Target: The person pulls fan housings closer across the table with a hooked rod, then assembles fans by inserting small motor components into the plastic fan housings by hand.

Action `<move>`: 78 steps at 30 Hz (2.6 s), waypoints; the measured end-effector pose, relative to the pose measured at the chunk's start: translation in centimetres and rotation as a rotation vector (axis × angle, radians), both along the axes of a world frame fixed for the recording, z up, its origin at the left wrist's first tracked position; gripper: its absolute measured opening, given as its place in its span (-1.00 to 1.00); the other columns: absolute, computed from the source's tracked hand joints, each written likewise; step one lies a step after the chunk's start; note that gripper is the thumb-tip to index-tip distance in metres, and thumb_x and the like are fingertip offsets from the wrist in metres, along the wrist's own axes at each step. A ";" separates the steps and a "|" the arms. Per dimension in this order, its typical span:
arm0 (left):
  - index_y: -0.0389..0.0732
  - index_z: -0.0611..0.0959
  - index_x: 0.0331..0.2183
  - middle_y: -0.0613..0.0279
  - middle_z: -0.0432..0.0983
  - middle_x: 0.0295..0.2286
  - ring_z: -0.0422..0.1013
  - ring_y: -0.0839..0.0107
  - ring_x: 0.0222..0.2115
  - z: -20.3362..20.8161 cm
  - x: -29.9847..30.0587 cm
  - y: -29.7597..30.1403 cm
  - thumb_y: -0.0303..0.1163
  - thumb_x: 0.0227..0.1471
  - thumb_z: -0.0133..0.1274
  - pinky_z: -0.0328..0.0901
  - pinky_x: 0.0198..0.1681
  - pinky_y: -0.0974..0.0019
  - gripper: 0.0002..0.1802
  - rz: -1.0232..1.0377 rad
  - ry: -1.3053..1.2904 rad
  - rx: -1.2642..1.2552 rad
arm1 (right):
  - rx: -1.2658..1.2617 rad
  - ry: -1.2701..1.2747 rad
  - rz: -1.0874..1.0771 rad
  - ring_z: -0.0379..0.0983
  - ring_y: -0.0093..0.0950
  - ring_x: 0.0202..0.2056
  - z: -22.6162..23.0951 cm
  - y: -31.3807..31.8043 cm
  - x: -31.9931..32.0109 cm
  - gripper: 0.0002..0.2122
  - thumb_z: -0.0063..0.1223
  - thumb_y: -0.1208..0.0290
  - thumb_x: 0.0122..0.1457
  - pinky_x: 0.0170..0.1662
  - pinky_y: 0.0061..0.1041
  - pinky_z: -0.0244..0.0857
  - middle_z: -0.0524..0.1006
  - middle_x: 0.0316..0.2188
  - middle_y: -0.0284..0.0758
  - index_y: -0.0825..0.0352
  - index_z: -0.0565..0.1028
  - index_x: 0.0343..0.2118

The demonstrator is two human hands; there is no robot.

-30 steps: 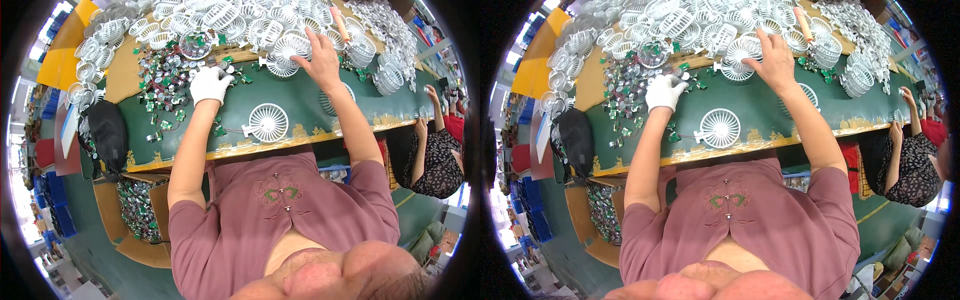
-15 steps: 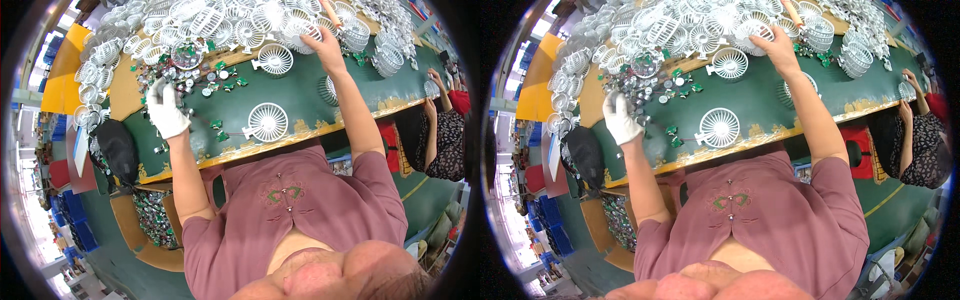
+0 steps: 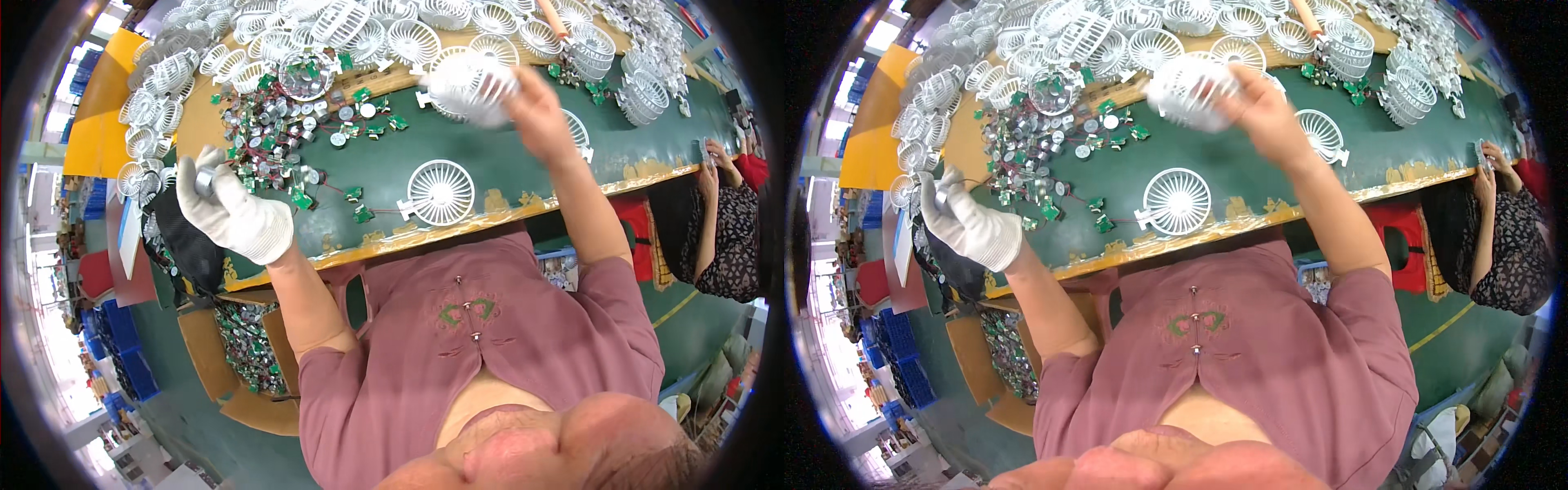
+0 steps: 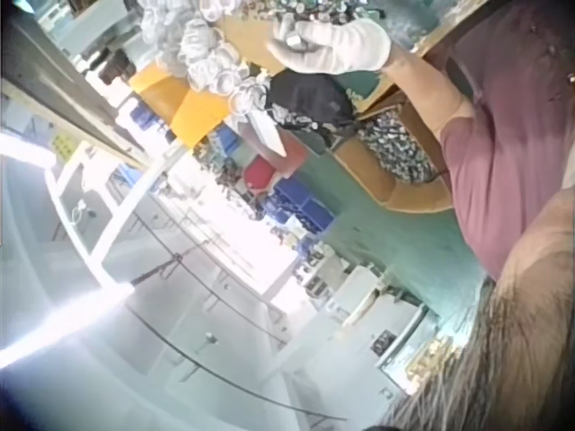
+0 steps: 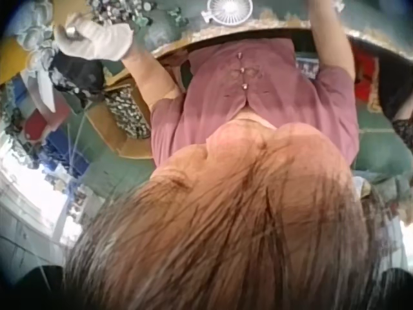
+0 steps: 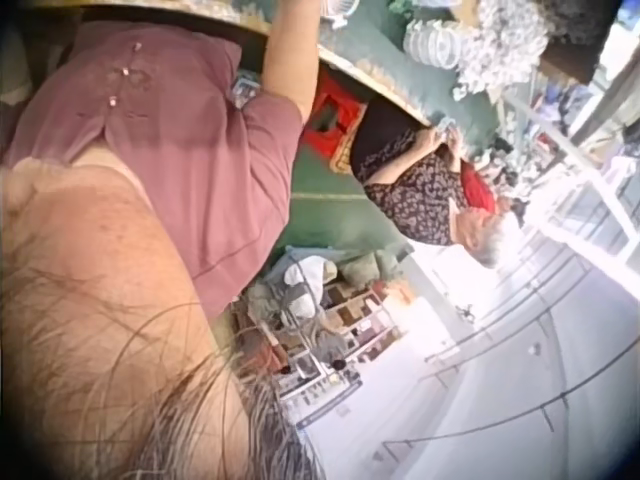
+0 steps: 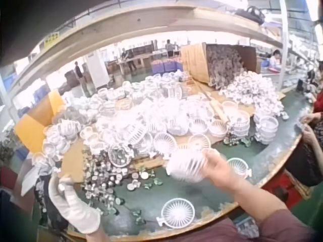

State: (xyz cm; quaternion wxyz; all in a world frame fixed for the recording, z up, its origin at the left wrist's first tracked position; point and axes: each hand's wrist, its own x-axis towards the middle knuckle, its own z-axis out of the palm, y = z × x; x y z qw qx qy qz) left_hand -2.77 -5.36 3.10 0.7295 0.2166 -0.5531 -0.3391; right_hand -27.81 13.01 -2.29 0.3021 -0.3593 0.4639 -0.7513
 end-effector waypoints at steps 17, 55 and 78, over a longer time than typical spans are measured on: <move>-0.14 0.61 -0.17 0.28 0.47 -0.49 0.38 0.50 -0.54 -4.6 2.0 6.3 -0.59 -0.21 0.20 0.32 -0.44 0.44 -0.56 -0.352 -0.951 -0.125 | 0.166 1.079 0.270 0.07 -0.13 0.20 -3.0 3.3 4.4 -0.80 -0.03 0.68 -0.19 0.15 -0.18 0.08 0.18 0.17 -0.14 0.28 0.45 -0.44; -0.10 0.56 -0.22 0.11 0.42 -0.23 0.39 0.14 -0.24 -5.9 0.2 7.6 -0.23 -0.21 0.22 0.32 -0.23 0.18 -0.58 -0.520 -1.435 -0.198 | 0.311 1.649 0.203 0.31 -0.44 -0.35 -0.4 -0.9 7.0 -0.78 0.21 0.34 -0.12 -0.22 -0.44 0.15 0.38 -0.52 -0.43 0.22 0.43 -0.40; -0.12 0.65 -0.30 0.09 0.45 -0.27 0.38 0.14 -0.24 -6.9 1.1 7.9 -0.27 -0.19 0.20 0.30 -0.17 0.17 -0.69 -0.502 -1.331 -0.042 | 0.274 1.621 0.352 0.34 -0.45 -0.36 -0.4 -2.3 6.6 -0.85 0.20 0.29 -0.25 -0.25 -0.43 0.07 0.39 -0.56 -0.41 0.23 0.50 -0.65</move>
